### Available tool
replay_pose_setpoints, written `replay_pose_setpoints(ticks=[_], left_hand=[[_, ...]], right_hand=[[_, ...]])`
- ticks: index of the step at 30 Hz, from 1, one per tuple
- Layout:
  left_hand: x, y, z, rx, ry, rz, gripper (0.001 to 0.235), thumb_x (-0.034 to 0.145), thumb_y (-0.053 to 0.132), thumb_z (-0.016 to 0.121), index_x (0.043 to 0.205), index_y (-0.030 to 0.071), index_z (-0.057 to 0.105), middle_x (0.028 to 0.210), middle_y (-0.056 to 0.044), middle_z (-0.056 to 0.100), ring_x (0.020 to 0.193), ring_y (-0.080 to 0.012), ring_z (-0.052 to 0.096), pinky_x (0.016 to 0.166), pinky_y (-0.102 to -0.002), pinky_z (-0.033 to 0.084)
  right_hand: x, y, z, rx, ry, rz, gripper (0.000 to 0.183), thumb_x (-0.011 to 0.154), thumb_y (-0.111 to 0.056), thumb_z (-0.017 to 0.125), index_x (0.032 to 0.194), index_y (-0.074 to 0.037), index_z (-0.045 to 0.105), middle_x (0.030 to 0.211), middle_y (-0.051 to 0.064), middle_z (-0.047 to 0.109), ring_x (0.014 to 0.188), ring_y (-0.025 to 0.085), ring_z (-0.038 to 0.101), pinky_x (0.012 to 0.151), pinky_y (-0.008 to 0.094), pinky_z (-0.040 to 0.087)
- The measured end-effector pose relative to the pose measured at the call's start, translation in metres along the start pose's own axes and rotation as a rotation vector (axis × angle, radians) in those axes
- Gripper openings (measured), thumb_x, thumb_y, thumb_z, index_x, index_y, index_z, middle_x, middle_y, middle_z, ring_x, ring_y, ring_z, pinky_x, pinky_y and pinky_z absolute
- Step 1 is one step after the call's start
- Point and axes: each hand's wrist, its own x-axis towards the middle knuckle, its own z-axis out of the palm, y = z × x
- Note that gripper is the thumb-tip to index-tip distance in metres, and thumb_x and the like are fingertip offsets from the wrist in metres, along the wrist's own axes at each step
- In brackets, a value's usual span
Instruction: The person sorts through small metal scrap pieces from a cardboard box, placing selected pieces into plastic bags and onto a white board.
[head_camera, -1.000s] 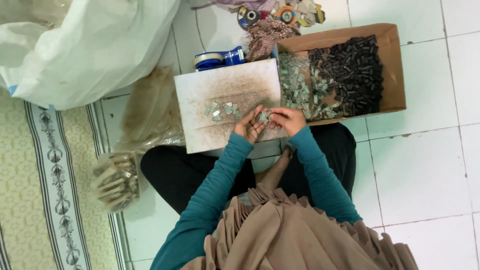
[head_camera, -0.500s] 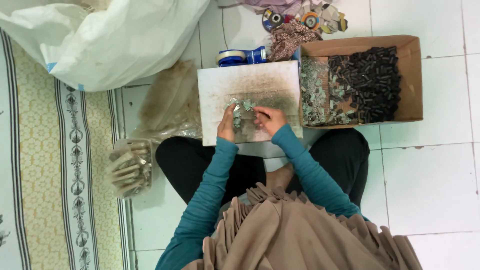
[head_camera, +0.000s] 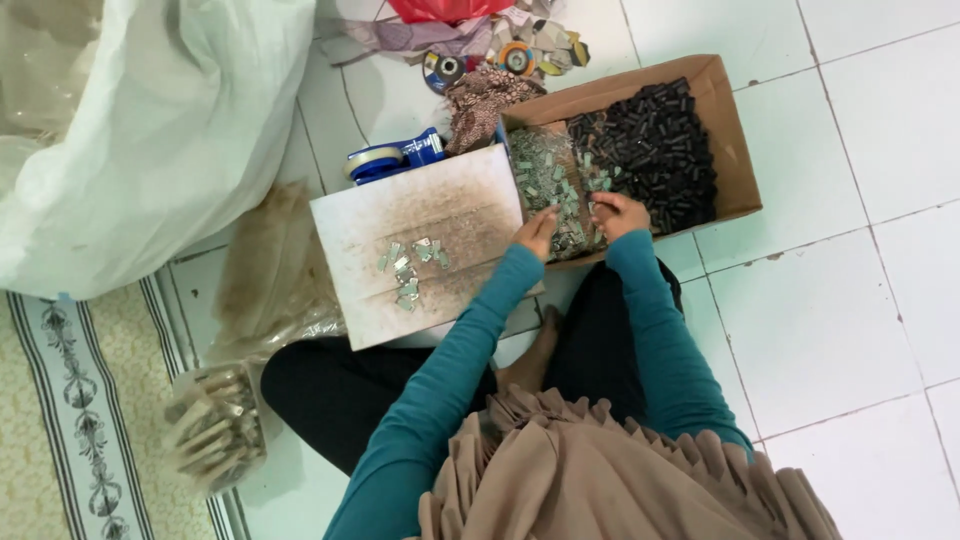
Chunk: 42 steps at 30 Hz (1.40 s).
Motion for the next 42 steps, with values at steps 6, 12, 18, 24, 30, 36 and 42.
replay_pose_setpoints(ticks=[6, 12, 18, 24, 30, 36, 42], left_hand=[[0.039, -0.004, 0.009, -0.073, 0.048, -0.187, 0.063, 0.11, 0.047, 0.046, 0.163, 0.019, 0.03, 0.166, -0.016, 0.031, 0.152, -0.04, 0.029, 0.126, -0.06, 0.027], [-0.012, 0.066, 0.004, -0.431, 0.089, -0.197, 0.069, 0.109, 0.036, 0.055, 0.165, 0.016, 0.021, 0.169, -0.023, 0.014, 0.153, -0.0443, 0.021, 0.125, -0.058, 0.032], [-0.023, 0.081, 0.006, -0.546, 0.098, -0.178, 0.076, 0.107, 0.041, 0.056, 0.167, 0.019, 0.014, 0.171, -0.022, 0.002, 0.156, -0.0433, 0.012, 0.124, -0.06, 0.029], [-0.03, 0.086, 0.007, -0.548, 0.127, -0.086, 0.078, 0.107, 0.04, 0.056, 0.167, 0.016, 0.011, 0.169, -0.029, 0.0, 0.154, -0.0507, 0.009, 0.124, -0.065, 0.023], [-0.022, 0.053, 0.014, -0.586, 0.193, 0.1, 0.067, 0.11, 0.034, 0.055, 0.166, 0.021, 0.021, 0.164, -0.025, 0.028, 0.151, -0.0472, 0.025, 0.122, -0.063, 0.032], [-0.028, 0.059, 0.016, -0.64, 0.228, 0.129, 0.064, 0.109, 0.035, 0.055, 0.165, 0.021, 0.026, 0.161, -0.025, 0.035, 0.148, -0.0483, 0.032, 0.12, -0.065, 0.034], [-0.029, 0.064, 0.016, -0.633, 0.23, 0.111, 0.063, 0.11, 0.035, 0.054, 0.165, 0.024, 0.026, 0.161, -0.023, 0.036, 0.147, -0.0484, 0.033, 0.119, -0.063, 0.037]], right_hand=[[0.05, 0.043, 0.031, -0.307, -0.103, -0.104, 0.04, 0.102, -0.007, 0.067, 0.141, -0.011, 0.065, 0.129, 0.018, 0.068, 0.117, 0.037, 0.067, 0.101, 0.055, 0.061], [0.068, 0.023, 0.047, -0.772, -0.222, -0.077, 0.06, 0.099, -0.014, 0.071, 0.155, -0.025, 0.051, 0.155, 0.022, 0.041, 0.142, 0.043, 0.046, 0.111, 0.06, 0.053], [0.088, 0.062, 0.062, -0.805, -0.241, -0.046, 0.027, 0.1, -0.009, 0.064, 0.125, -0.019, 0.067, 0.147, 0.014, 0.044, 0.132, 0.039, 0.054, 0.101, 0.054, 0.057], [0.106, 0.118, 0.067, -0.802, -0.242, -0.013, 0.017, 0.096, -0.02, 0.071, 0.112, -0.016, 0.075, 0.121, 0.015, 0.069, 0.109, 0.037, 0.071, 0.084, 0.049, 0.064], [0.1, 0.15, 0.058, -0.532, -0.275, -0.218, 0.02, 0.092, -0.019, 0.077, 0.112, -0.018, 0.078, 0.115, 0.01, 0.075, 0.109, 0.037, 0.07, 0.092, 0.055, 0.063], [0.025, 0.038, 0.054, -0.872, -0.498, -0.53, 0.052, 0.082, 0.001, 0.068, 0.134, -0.001, 0.068, 0.138, 0.026, 0.054, 0.118, 0.049, 0.059, 0.098, 0.054, 0.063], [-0.003, 0.003, 0.048, -0.915, -0.559, -0.271, 0.075, 0.089, -0.01, 0.064, 0.154, -0.005, 0.028, 0.138, 0.029, 0.046, 0.121, 0.046, 0.057, 0.09, 0.056, 0.055]])
